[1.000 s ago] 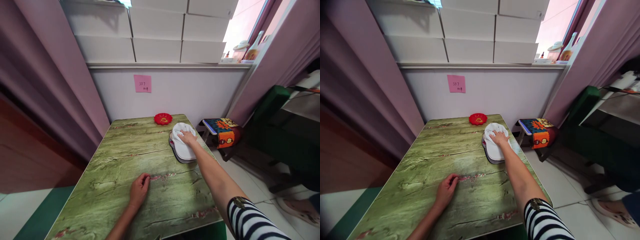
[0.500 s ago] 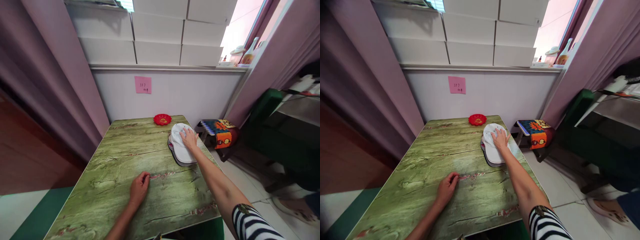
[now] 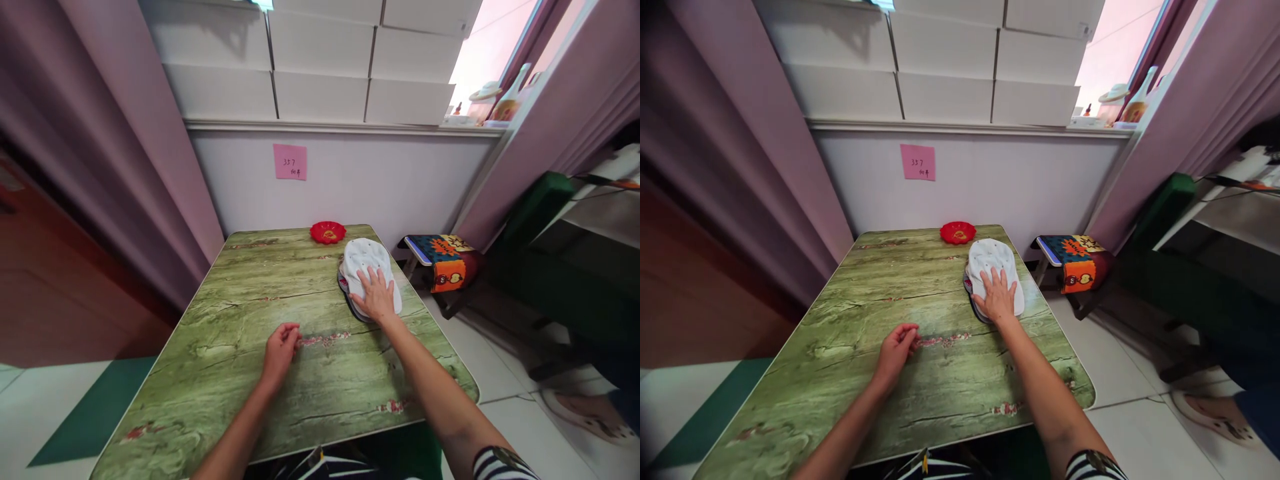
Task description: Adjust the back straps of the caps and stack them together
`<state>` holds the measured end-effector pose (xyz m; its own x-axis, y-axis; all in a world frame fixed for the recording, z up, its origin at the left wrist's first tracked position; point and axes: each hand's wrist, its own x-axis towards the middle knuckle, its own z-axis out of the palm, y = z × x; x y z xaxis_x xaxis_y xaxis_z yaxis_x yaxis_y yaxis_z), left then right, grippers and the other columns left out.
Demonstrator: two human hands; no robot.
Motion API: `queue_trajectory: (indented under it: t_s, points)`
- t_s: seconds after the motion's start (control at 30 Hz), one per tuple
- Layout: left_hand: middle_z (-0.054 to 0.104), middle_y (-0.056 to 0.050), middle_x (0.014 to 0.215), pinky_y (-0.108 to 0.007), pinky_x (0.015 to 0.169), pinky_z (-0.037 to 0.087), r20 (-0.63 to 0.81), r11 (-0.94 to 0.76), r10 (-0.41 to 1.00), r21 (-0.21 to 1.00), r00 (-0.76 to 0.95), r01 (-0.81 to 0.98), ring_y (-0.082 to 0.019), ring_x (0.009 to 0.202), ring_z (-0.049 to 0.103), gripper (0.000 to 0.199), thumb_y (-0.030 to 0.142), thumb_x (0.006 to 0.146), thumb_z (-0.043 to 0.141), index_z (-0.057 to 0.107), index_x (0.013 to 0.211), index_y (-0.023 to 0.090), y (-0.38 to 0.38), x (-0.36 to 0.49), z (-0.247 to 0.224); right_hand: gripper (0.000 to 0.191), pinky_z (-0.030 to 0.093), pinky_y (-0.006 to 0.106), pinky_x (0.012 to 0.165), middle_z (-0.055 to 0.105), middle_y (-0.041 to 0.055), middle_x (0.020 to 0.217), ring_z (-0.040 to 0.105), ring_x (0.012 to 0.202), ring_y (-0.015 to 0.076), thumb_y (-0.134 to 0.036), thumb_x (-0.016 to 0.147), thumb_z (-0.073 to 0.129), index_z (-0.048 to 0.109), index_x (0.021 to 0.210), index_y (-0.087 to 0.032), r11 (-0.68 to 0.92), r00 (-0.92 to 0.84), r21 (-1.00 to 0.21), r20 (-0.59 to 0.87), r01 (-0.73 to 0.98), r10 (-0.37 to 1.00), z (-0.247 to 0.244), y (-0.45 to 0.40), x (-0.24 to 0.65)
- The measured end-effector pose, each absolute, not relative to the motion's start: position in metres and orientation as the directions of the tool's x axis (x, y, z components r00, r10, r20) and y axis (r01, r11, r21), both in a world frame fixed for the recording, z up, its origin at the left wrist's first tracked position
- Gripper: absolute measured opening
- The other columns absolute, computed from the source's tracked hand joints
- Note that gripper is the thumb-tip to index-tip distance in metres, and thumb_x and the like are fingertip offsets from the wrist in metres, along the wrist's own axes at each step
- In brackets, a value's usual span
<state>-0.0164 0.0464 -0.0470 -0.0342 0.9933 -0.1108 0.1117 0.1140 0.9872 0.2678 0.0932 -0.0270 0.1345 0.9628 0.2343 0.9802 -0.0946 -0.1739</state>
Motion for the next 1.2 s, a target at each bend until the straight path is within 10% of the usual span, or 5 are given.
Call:
queue_trajectory:
  t_s: [0.23, 0.63, 0.83, 1.0, 1.2]
  points:
    - [0.066, -0.002, 0.077, -0.021, 0.049, 0.042, -0.178, 0.179, 0.984, 0.976, 0.014, -0.127, -0.011, 0.055, 0.054, 0.042, 0.045, 0.069, 0.070, 0.062, 0.095, 0.013, 0.049, -0.002, -0.002, 0.074, 0.012, 0.056, 0.116, 0.022, 0.0102, 0.162, 0.014, 0.149, 0.0325, -0.055, 0.093, 0.047, 0.022, 0.155, -0.026, -0.109, 0.196, -0.200, 0.492, 0.974, 0.848, -0.014, 0.075, 0.262]
    - [0.067, -0.002, 0.070, -0.021, 0.049, 0.041, -0.215, 0.212, 0.977, 0.961, 0.002, -0.179, -0.010, 0.052, 0.055, 0.038, 0.040, 0.064, 0.074, 0.064, 0.087, 0.013, 0.039, 0.000, -0.009, 0.065, 0.021, 0.057, 0.114, 0.030, 0.0165, 0.158, 0.020, 0.147, 0.0343, -0.037, 0.090, 0.057, 0.037, 0.149, -0.018, -0.110, 0.191, -0.226, 0.377, 0.968, 0.906, -0.037, 0.064, 0.258]
    - [0.064, -0.001, 0.066, -0.021, 0.047, 0.039, -0.200, 0.189, 0.979, 0.967, -0.047, -0.171, -0.009, 0.050, 0.053, 0.037, 0.041, 0.063, 0.072, 0.064, 0.085, 0.013, 0.047, 0.000, -0.002, 0.046, 0.018, 0.050, 0.117, 0.051, 0.0165, 0.143, 0.037, 0.138, 0.0302, -0.028, 0.091, 0.055, 0.055, 0.134, -0.014, 0.192, -0.054, -0.210, 0.529, 0.959, 0.847, -0.013, 0.049, 0.220]
    - [0.063, 0.005, 0.065, -0.020, 0.048, 0.038, 0.087, -0.089, 0.996, 0.992, 0.028, 0.084, -0.009, 0.046, 0.049, 0.083, 0.033, 0.071, 0.070, 0.039, 0.146, 0.018, 0.069, 0.004, 0.064, 0.082, 0.032, 0.043, 0.106, 0.070, 0.0040, 0.086, 0.062, 0.086, 0.0215, -0.024, 0.087, 0.061, 0.018, 0.155, -0.012, 0.267, -0.086, -0.291, 0.514, 0.919, 0.853, 0.056, 0.056, 0.178]
    - [0.066, 0.002, 0.073, -0.023, 0.061, 0.040, 0.522, -0.467, 0.849, 0.666, 0.082, 0.582, -0.015, 0.057, 0.056, 0.096, 0.020, 0.076, 0.070, 0.017, 0.157, 0.023, 0.075, 0.014, 0.145, 0.088, 0.034, 0.044, 0.101, 0.066, 0.0031, 0.082, 0.057, 0.080, 0.0230, -0.017, 0.087, 0.054, 0.000, 0.157, -0.013, 0.321, -0.077, -0.216, 0.710, 0.922, 0.700, 0.143, 0.066, 0.150]
